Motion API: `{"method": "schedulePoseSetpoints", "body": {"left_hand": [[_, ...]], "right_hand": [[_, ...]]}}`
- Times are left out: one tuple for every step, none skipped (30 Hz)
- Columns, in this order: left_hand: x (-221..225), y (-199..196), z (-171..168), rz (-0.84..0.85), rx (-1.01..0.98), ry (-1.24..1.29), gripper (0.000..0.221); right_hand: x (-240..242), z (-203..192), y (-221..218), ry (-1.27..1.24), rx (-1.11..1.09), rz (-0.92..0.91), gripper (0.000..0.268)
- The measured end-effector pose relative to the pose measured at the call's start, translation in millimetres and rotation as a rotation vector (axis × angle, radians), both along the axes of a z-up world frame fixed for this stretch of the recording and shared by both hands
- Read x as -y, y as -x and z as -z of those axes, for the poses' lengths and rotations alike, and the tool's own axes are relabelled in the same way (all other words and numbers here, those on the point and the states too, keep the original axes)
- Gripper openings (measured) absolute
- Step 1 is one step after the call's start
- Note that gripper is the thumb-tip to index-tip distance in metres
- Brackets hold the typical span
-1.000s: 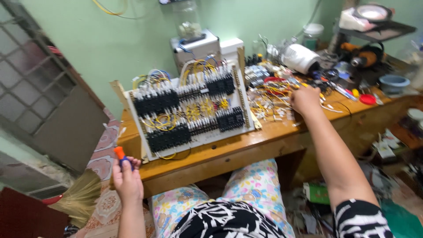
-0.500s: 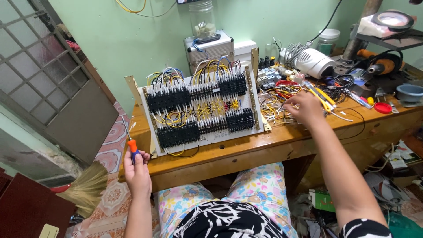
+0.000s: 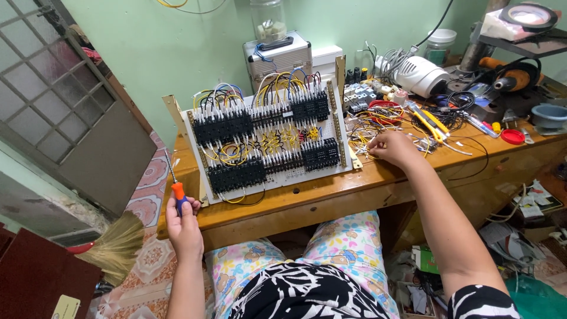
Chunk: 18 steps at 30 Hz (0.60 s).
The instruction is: Routing and connecting electrical wires to terminal blocks on a control panel using a screwdriver and wire stripper.
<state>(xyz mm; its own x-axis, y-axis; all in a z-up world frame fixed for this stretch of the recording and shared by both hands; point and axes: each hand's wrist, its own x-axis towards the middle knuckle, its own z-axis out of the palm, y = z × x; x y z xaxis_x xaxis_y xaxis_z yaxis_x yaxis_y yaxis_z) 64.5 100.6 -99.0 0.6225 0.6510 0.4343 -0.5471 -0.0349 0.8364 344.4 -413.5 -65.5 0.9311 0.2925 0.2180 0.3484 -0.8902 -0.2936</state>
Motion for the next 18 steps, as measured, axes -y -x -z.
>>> {"method": "schedulePoseSetpoints", "body": {"left_hand": [[-1,0,3,-0.001,-0.002,0.001,0.048],[-2,-1,4,0.0,0.001,0.004,0.048],[-3,-2,6,0.001,0.004,0.007,0.048],[-2,-1,4,0.002,0.003,0.006,0.048],[0,0,2,0.007,0.011,0.024,0.048],[1,1,1,0.013,0.02,0.043,0.047],[1,1,0,0.015,0.018,0.042,0.047],[1,1,0,0.017,0.022,0.047,0.048],[1,2,0,0.019,0.025,0.051,0.048],[3,2,0,0.018,0.023,0.053,0.048],[4,2,-1,0.01,0.018,0.043,0.048],[4,2,-2,0.001,0.015,0.033,0.047],[4,3,-2,-0.001,0.016,0.034,0.047],[5,3,-3,-0.003,0.009,0.027,0.048],[5,3,-4,-0.006,0.002,0.019,0.048],[5,4,-5,-0.007,0.002,0.02,0.048],[5,4,-5,-0.011,0.002,0.022,0.047],[6,4,-5,-0.012,-0.001,0.023,0.047]], "right_hand": [[5,5,-5,0.001,-0.002,-0.001,0.018],[9,8,-11,0.019,-0.001,0.012,0.016],[13,12,-17,0.036,-0.001,0.026,0.016],[12,4,-11,0.035,-0.002,0.026,0.016],[12,-3,-5,0.044,0.018,0.028,0.015],[11,-11,1,0.053,0.039,0.03,0.015],[9,-18,8,0.053,0.037,0.032,0.015],[7,-27,15,0.047,0.033,0.004,0.018],[5,-35,22,0.041,0.028,-0.023,0.022],[2,-36,24,0.043,0.026,-0.024,0.022],[0,-38,26,0.095,0.047,-0.028,0.02],[-3,-40,27,0.147,0.07,-0.034,0.019],[-2,-38,25,0.148,0.071,-0.036,0.019],[-1,-37,22,0.089,0.061,-0.053,0.018],[0,-37,19,0.03,0.051,-0.07,0.018],[3,-43,19,0.031,0.052,-0.071,0.018],[6,-49,19,-0.124,0.037,-0.156,0.019],[11,-53,20,-0.281,0.021,-0.238,0.021]]}}
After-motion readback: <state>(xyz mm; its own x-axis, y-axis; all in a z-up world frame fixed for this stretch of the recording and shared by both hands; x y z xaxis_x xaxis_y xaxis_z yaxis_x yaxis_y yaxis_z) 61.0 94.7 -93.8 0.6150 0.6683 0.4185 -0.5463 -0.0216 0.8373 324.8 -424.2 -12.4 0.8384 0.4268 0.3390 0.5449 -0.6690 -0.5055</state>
